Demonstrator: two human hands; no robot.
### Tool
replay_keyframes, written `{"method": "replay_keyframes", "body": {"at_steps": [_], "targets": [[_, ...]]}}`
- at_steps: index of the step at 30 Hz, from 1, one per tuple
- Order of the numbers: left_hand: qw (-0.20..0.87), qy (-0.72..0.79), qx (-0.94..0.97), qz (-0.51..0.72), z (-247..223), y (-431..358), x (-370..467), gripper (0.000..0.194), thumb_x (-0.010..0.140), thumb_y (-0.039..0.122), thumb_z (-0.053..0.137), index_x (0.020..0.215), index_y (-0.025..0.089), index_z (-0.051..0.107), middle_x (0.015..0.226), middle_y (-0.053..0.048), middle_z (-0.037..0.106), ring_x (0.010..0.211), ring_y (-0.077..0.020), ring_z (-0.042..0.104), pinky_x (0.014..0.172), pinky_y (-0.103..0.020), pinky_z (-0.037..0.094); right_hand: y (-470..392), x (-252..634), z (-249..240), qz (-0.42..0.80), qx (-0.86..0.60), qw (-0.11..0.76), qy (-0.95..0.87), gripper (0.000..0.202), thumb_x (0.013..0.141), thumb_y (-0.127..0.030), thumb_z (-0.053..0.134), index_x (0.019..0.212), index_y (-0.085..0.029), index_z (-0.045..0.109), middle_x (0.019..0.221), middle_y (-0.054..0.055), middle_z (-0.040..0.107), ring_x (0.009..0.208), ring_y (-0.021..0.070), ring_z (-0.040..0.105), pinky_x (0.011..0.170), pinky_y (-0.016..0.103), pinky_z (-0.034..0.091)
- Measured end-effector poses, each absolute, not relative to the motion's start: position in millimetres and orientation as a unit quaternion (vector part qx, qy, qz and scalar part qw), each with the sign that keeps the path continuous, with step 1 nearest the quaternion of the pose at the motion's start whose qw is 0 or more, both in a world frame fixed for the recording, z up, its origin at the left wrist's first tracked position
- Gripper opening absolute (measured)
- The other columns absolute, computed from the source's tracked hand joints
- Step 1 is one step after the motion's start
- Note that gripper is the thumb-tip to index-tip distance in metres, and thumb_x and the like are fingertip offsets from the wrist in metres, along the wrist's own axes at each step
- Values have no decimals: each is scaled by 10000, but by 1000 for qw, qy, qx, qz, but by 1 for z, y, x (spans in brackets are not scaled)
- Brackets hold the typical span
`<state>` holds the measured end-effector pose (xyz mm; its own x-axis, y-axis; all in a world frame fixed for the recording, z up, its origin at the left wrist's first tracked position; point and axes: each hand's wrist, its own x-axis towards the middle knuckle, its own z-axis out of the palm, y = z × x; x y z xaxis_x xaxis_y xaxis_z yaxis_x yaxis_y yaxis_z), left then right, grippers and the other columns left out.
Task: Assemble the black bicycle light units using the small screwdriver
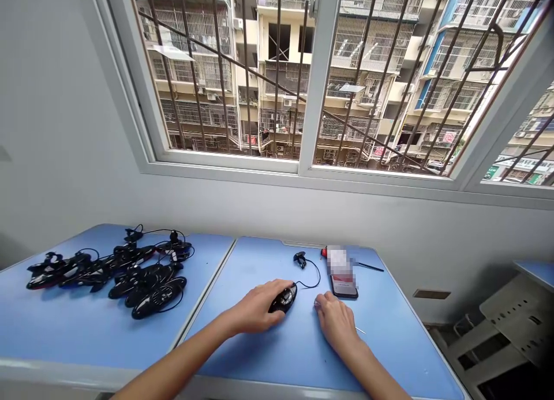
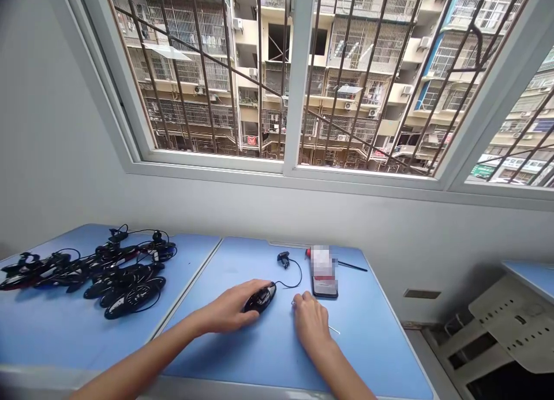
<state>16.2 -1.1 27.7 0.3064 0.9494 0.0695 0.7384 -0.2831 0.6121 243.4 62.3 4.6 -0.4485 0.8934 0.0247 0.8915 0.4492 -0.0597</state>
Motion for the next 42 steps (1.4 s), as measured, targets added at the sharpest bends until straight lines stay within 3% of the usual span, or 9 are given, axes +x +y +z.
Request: {"method": "replay_keyframes", "body": {"at_steps": [3, 7, 13, 18, 25, 30, 35, 39, 42], "targets": [[233, 595, 729, 245, 17, -2, 25, 768, 721, 249, 657, 1439, 240, 384, 1518, -92, 391, 1346, -311, 422, 1121, -438, 355, 60, 243, 3, 20, -521, 39, -852, 256, 956, -106, 385, 949, -212, 618, 1020, 66, 639, 965, 210, 620, 586, 255, 307], [245, 575, 728, 280, 8, -1, 23, 779, 707, 115, 554, 1450, 209, 339, 1512, -104, 377, 1351, -271, 420, 1126, -395, 349, 57, 243, 5, 37, -514, 57, -855, 290, 931, -51, 345, 929, -201, 593, 992, 64, 657, 917, 198, 622, 592, 258, 309], [314, 542, 732, 270, 16, 2, -1, 784, 685, 117, 571, 1436, 200, 361, 1464, -102, 448, 1317, -275, 459, 1120, -382, 364, 65, 244, 21, 100, -469, 114, -870, 239, 968, -213, 363, 965, -231, 602, 985, 21, 682, 851, 171, 627, 676, 262, 389], [343, 517, 738, 266, 25, 3, -8, 775, 686, 115, 572, 1430, 226, 390, 1453, -73, 460, 1318, -261, 456, 1124, -365, 362, 79, 232, 39, 231, -434, 208, -846, 228, 905, -286, 434, 910, -230, 655, 888, 32, 695, 725, 175, 602, 658, 286, 410], [338, 497, 757, 257, 28, -1, -14, 786, 693, 70, 542, 1438, 263, 385, 1464, -58, 458, 1341, -262, 430, 1146, -399, 334, 96, 209, 42, 308, -423, 231, -820, 234, 894, -360, 484, 906, -224, 673, 822, 19, 695, 755, 175, 602, 668, 273, 417], [340, 498, 760, 242, 29, -3, -20, 812, 693, 67, 543, 1457, 278, 367, 1478, -46, 446, 1353, -259, 420, 1157, -404, 325, 98, 197, 31, 330, -419, 231, -814, 223, 900, -369, 482, 892, -234, 659, 775, 6, 676, 706, 166, 578, 648, 273, 400], [340, 500, 759, 239, 27, -5, -29, 835, 689, 49, 519, 1471, 293, 358, 1496, -30, 436, 1357, -261, 421, 1164, -413, 318, 97, 199, 26, 339, -426, 230, -806, 213, 909, -360, 429, 857, -232, 590, 845, 21, 695, 783, 181, 616, 704, 296, 425], [342, 510, 754, 234, 27, -3, -40, 836, 686, 41, 497, 1472, 289, 359, 1492, -28, 441, 1356, -254, 427, 1163, -404, 320, 98, 209, 29, 483, -403, 189, -754, 197, 896, -393, 416, 868, -225, 515, 880, 27, 689, 742, 161, 626, 617, 273, 448], [371, 496, 752, 226, 32, -1, -46, 836, 661, 37, 491, 1456, 275, 386, 1468, -29, 471, 1336, -252, 452, 1146, -386, 346, 101, 214, 30, 571, -396, 108, -710, 210, 851, -421, 458, 849, -214, 496, 971, 70, 675, 841, 188, 643, 523, 242, 444]]}}
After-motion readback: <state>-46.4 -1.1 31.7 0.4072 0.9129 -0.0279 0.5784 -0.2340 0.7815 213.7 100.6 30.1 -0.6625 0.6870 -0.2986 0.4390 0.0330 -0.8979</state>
